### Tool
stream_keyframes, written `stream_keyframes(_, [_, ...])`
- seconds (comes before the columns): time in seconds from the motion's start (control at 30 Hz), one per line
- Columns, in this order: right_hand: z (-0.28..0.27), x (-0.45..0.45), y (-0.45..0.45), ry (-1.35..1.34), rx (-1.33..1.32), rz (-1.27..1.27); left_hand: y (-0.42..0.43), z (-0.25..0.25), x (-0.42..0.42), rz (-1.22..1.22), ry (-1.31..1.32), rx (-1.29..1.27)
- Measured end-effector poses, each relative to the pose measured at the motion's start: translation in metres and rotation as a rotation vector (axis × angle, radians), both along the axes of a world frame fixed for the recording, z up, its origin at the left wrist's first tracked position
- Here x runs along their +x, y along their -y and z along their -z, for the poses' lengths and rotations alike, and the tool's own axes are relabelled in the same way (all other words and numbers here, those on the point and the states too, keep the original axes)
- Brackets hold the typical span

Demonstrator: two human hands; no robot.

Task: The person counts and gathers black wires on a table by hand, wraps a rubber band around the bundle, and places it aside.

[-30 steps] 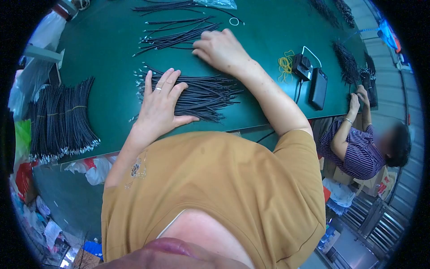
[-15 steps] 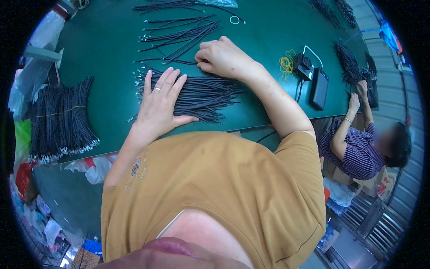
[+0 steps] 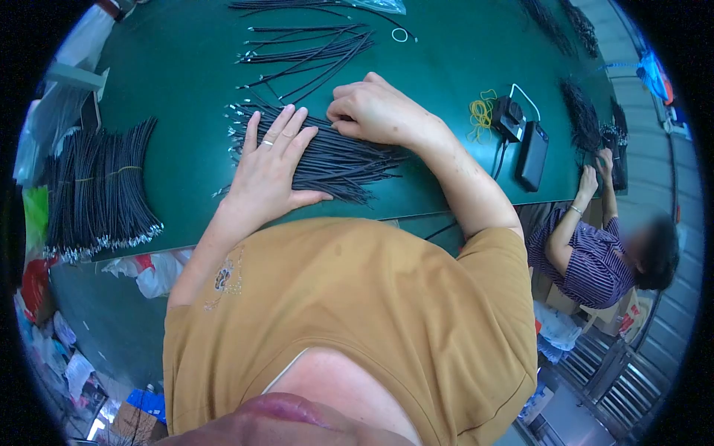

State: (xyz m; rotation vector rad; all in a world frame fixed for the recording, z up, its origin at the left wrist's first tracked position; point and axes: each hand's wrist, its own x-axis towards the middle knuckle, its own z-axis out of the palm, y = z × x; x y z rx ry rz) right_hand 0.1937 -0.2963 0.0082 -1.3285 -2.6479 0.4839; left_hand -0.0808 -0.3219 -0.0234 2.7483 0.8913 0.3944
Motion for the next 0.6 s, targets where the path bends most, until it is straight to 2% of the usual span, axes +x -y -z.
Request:
stream_keyframes(0.27, [-0.006,0.004,-0.001,0.051,-0.047,0.066,0.000,0.002,-0.001,0.009,0.031,0.027])
stream_keyframes(0.37, [0.001,0.006,0.001,0.050,-0.001,0.108,0.001,0.001,-0.002,0.015,0.038,0.004])
stream_keyframes(0.43, [0.009,0.008,0.003,0.010,0.136,0.170,0.002,0.002,-0.003,0.023,0.034,0.003])
stream_keyframes(0.6, [-0.001,0.010,0.006,0.036,0.037,0.143,0.001,0.003,-0.002,0.022,0.052,0.043])
